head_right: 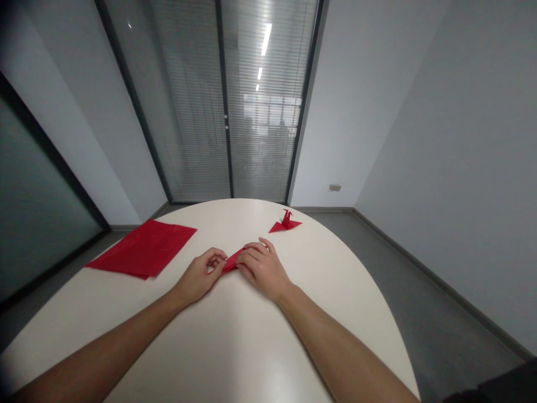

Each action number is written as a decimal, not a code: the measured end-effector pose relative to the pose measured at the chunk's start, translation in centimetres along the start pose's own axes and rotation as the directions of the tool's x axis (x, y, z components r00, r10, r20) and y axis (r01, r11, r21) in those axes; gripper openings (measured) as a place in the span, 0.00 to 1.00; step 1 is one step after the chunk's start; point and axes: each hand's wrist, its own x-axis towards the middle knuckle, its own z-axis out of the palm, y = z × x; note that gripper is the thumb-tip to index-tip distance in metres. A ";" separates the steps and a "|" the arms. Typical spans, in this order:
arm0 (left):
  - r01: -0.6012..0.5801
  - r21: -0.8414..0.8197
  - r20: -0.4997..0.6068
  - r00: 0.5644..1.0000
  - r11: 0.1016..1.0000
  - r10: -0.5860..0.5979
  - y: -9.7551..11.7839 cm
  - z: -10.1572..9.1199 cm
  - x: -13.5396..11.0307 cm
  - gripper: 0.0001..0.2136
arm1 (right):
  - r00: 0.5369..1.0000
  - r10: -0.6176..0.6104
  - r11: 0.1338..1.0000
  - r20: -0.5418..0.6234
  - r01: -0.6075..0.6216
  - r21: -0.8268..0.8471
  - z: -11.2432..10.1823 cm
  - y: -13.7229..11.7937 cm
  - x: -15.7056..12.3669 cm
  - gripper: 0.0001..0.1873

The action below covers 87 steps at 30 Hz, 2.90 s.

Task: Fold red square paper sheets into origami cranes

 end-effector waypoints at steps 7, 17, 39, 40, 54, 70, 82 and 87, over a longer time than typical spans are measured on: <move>-0.009 0.119 0.023 1.000 0.993 0.006 0.0 0.0 0.0 0.05 | 0.991 -0.058 0.997 0.118 0.051 0.062 -0.1 -0.2 0.0 0.07; -0.116 0.331 0.066 0.993 0.936 0.100 0.2 0.1 0.0 0.06 | 0.979 -0.015 0.997 0.201 -0.001 0.077 0.4 0.0 -0.1 0.07; -0.440 0.601 0.285 0.898 0.667 0.336 1.5 -1.0 -0.6 0.07 | 0.974 0.106 0.990 0.200 -0.122 0.068 0.6 0.7 -0.5 0.16; -0.440 0.612 0.289 0.898 0.657 0.332 1.4 -1.0 -0.6 0.07 | 0.974 0.107 0.990 0.201 -0.123 0.066 0.6 0.7 -0.5 0.15; -0.371 0.686 0.272 0.929 0.626 0.252 0.9 -1.0 -0.6 0.09 | 0.983 0.097 0.993 0.156 -0.106 0.052 0.7 0.5 -0.4 0.09; -0.370 0.696 0.274 0.929 0.616 0.249 1.3 -1.0 -0.5 0.08 | 0.975 0.083 0.995 0.208 -0.092 0.034 0.6 0.5 -0.5 0.11; -0.393 0.707 0.269 0.918 0.587 0.291 1.4 -0.9 -0.6 0.10 | 0.969 0.165 0.986 0.185 -0.168 0.003 0.2 0.1 -0.3 0.06; -0.390 0.715 0.282 0.920 0.581 0.271 1.8 -0.9 -1.0 0.11 | 0.976 0.148 0.988 0.159 -0.152 0.014 0.8 0.3 -0.3 0.14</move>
